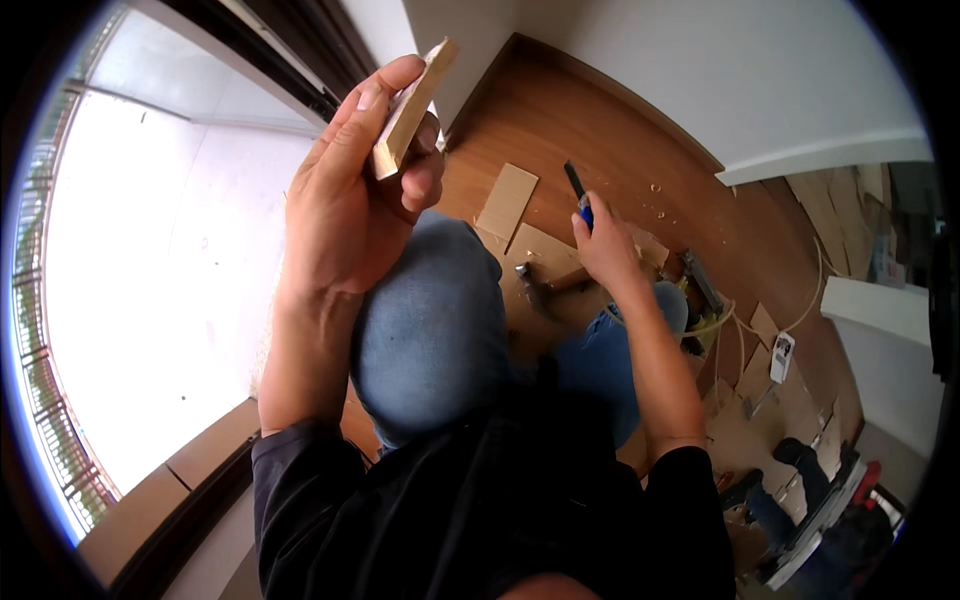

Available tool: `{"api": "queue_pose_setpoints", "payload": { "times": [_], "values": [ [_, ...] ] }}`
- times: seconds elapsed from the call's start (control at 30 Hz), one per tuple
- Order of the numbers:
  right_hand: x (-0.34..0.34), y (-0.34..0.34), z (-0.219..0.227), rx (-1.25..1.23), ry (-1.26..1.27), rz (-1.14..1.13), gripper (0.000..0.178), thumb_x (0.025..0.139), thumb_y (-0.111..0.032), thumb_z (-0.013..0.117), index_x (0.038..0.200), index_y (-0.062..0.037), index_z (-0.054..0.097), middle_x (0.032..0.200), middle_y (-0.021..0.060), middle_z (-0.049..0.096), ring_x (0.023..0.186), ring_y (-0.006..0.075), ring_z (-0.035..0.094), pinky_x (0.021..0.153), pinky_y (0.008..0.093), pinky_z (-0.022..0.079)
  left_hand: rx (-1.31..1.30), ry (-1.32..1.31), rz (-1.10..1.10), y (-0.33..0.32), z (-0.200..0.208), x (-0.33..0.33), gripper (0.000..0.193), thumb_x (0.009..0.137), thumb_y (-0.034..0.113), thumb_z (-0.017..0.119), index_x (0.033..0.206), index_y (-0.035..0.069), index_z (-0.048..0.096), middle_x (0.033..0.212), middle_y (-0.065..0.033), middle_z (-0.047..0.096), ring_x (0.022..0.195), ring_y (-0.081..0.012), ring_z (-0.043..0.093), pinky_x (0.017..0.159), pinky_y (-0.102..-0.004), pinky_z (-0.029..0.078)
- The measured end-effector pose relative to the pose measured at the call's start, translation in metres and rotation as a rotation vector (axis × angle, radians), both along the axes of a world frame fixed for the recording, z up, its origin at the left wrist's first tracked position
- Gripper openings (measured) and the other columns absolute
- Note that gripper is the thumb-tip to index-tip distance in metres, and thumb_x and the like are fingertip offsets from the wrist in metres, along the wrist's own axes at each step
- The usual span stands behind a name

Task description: The person trims a piece of wood using a utility knife and fits it into the bottom of a door frame, then secures it using a hammer and a nail gun.

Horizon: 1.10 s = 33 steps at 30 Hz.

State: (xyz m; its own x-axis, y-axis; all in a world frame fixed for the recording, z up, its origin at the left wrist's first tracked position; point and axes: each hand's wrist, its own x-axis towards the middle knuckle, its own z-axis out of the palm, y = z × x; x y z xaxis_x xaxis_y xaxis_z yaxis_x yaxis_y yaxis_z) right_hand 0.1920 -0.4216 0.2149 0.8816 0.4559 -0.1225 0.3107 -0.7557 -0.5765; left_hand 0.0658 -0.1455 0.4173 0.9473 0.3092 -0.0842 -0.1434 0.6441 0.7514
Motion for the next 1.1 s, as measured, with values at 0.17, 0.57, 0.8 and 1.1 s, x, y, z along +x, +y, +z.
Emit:
{"api": "queue_pose_setpoints", "payload": {
  "times": [0.17, 0.57, 0.8, 1.1],
  "values": [
    [-0.011, 0.003, -0.101, -0.296, 0.081, 0.306, 0.047, 0.099, -0.023, 0.066, 0.143, -0.0087, 0.056, 0.128, 0.0242, 0.063, 0.120, 0.0472, 0.060, 0.102, 0.0528, 0.050, -0.033, -0.100, -0.051, 0.064, -0.043, -0.014, 0.056, 0.115, 0.039, 0.039, 0.149, -0.004, 0.050, 0.117, -0.0205, 0.070, 0.101, -0.0247, 0.074, 0.091, -0.0339, 0.060],
    [-0.001, -0.038, -0.083, -0.339, -0.132, 0.224, 0.047, 0.098, -0.021, 0.067, 0.142, -0.0064, 0.059, 0.144, 0.0182, 0.057, 0.134, 0.0409, 0.053, 0.113, 0.0545, 0.041, 1.469, 0.563, -0.186, 0.131, -0.256, 0.034, 0.049, 0.097, 0.018, 0.069, 0.140, -0.001, 0.052, 0.118, -0.0289, 0.071, 0.102, -0.0392, 0.074, 0.091, -0.0463, 0.061],
    [-0.004, -0.175, -0.059, -0.558, -0.217, -0.036, 0.038, 0.100, -0.017, 0.062, 0.135, -0.0026, 0.062, 0.139, 0.0201, 0.059, 0.128, 0.0415, 0.056, 0.109, 0.0505, 0.045, 1.560, 0.513, -0.135, 0.105, -0.397, 0.091, 0.024, 0.100, 0.010, 0.049, 0.122, -0.001, 0.052, 0.119, -0.0314, 0.066, 0.094, -0.0423, 0.074, 0.079, -0.0486, 0.062],
    [0.008, -0.196, -0.100, -0.497, -0.101, -0.170, 0.032, 0.099, -0.016, 0.061, 0.128, -0.0027, 0.067, 0.128, 0.0208, 0.066, 0.120, 0.0417, 0.061, 0.105, 0.0487, 0.048, 1.627, 0.581, 0.037, 0.105, -0.401, 0.097, 0.049, 0.101, 0.027, 0.064, 0.137, 0.001, 0.044, 0.111, -0.0216, 0.066, 0.084, -0.0369, 0.075, 0.066, -0.0422, 0.062]
  ]
}}
